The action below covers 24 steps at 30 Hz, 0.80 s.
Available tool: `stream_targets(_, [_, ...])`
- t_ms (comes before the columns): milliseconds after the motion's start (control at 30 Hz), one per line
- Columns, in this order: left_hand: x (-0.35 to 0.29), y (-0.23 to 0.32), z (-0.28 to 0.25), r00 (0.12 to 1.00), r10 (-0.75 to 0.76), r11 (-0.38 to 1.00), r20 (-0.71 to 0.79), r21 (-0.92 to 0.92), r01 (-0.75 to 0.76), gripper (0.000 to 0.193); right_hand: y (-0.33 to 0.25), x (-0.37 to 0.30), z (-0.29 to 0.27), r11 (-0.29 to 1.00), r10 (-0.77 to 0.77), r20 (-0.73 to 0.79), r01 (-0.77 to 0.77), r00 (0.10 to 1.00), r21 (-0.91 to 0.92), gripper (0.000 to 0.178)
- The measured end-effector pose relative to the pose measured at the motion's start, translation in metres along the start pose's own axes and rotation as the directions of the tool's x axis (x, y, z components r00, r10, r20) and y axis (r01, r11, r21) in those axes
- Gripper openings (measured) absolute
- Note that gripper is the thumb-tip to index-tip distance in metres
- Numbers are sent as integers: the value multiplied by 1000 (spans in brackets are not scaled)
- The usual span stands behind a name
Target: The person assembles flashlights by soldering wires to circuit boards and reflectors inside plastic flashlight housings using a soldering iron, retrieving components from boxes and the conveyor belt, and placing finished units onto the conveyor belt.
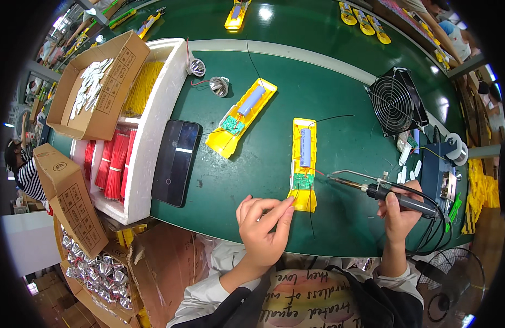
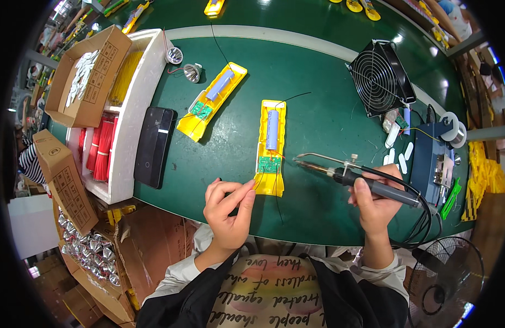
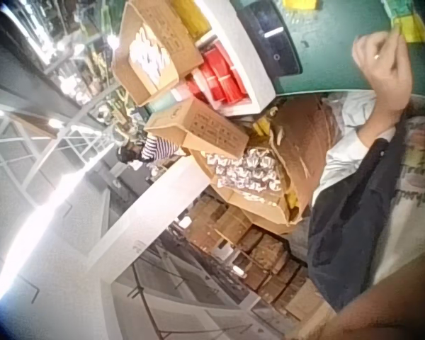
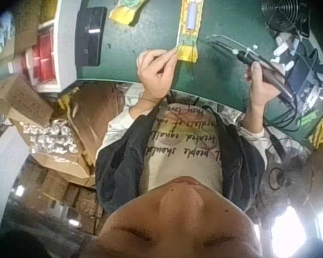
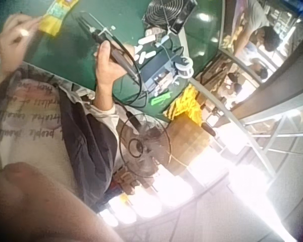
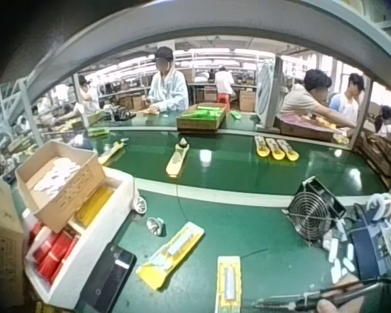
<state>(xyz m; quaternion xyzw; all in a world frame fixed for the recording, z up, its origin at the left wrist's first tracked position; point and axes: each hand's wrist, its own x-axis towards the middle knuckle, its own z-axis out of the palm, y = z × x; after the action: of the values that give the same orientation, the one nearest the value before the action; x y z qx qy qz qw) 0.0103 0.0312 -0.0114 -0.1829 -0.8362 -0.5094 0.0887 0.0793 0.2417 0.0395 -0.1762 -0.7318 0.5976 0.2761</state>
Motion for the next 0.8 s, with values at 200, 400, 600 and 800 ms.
stream_targets(200, [9,0,11,999,36,998,-22,54,-35,11,2,0,12,999,-13,49,11,999,35,16])
stream_targets(400, [11,-2,17,996,59,994,-73,100,-51,14,11,-5,20,994,33,54,-38,998,104,16])
stream_targets(600, [12,-3,21,993,103,989,-61,112,-96,15,17,-7,19,992,63,72,-70,995,105,16])
stream_targets(800, [12,-4,19,993,112,987,-28,118,-108,15,20,-7,18,985,82,95,-96,992,145,16])
